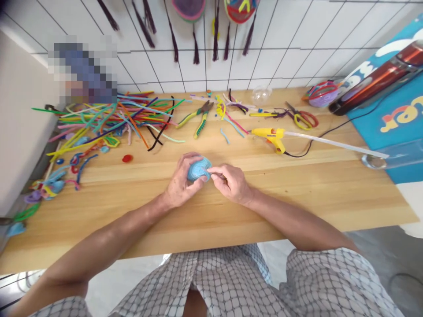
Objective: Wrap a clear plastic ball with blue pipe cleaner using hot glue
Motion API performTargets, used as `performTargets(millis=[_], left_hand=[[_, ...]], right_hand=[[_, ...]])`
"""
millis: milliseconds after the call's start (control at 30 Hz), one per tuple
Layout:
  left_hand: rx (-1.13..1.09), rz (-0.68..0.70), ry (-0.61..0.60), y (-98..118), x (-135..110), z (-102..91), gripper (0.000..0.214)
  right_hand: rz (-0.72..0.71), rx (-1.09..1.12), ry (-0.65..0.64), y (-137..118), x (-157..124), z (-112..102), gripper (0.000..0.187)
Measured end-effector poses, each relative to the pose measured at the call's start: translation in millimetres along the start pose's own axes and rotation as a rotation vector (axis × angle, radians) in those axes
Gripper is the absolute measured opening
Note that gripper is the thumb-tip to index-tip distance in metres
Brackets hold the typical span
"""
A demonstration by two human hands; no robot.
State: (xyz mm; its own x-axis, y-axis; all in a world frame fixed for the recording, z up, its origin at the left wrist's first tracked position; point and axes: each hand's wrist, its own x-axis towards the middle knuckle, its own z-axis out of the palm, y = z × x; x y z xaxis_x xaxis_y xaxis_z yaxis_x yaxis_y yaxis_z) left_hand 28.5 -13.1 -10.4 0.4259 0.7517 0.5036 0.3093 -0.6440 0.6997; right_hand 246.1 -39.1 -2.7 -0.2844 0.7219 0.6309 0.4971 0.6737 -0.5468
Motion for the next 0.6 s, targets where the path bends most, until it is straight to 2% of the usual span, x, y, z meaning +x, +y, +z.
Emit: performTargets(millis=[133, 300, 433, 600], left_hand=[[0.005, -0.001, -0.004, -1.7, 0.3, -0.2, 0.044], [0.018, -0.007, -0.013, -2.3, 0.7, -1.1, 0.044], [0.028, -0.006, -0.003, -6.0, -0.4, -1.7, 0.043], [0.004, -0.021, -0.002, -6.9, -2.2, -4.4, 0.047]], right_hand=[[-0.124, -0.057, -0.012, 1.0, 3.6, 3.0, 0.024], [-0.112, -0.052, 0.017, -1.4, 4.4, 5.5, 0.022], [-0.157, -0.060, 0.024, -2.1, 4.0, 10.0, 0.022], [0.060, 0.051, 0.045, 0.5, 4.0, 8.9, 0.017]])
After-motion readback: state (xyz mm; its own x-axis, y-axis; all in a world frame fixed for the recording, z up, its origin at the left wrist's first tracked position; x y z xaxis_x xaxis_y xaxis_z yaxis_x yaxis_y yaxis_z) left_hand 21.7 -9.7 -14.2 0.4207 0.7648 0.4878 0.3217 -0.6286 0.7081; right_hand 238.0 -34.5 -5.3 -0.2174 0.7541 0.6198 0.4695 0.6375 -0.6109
